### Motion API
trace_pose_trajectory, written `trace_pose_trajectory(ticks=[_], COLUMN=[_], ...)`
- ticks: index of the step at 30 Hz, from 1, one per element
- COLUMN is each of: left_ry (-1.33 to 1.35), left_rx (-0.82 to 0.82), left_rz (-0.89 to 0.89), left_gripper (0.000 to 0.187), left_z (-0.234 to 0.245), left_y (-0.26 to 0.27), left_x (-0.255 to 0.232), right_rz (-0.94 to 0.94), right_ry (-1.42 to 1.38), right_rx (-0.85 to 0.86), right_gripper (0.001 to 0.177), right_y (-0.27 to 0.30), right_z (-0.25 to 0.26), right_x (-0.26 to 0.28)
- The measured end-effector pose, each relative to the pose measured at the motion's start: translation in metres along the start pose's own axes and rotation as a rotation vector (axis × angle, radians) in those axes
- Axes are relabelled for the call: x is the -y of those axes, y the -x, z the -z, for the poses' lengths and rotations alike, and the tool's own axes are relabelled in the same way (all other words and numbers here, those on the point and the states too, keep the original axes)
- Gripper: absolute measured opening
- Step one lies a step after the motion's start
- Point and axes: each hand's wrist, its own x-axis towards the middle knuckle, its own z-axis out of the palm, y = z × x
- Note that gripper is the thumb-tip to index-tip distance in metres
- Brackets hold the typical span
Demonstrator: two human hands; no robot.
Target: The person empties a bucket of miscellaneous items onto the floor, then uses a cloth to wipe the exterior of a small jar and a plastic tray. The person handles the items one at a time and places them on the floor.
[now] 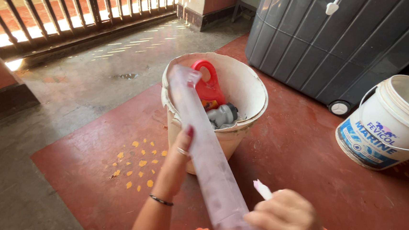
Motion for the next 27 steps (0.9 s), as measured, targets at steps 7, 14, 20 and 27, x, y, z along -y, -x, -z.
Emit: trace_pose_trajectory(ticks=[7,14,20,27], left_ry=[-0.071,-0.006,0.101,0.662], left_rx=[-0.076,-0.115,-0.346,-0.634], left_rz=[0.147,-0.077,-0.092,-0.428], left_gripper=[0.046,0.048,0.051,0.058], left_z=[0.023,0.037,0.075,0.103], left_y=[0.005,0.014,0.017,0.000], left_x=[-0.023,-0.052,-0.066,-0.053], right_rz=[0.139,0.216,0.040,0.143], right_ry=[-0.007,0.006,-0.068,-0.121], right_rx=[0.069,-0.056,-0.006,0.102], right_gripper=[0.021,0.025,0.037,0.026], right_y=[-0.051,-0.057,-0.093,-0.118], right_z=[-0.019,-0.050,-0.075,-0.151], right_x=[0.042,0.033,0.035,0.027])
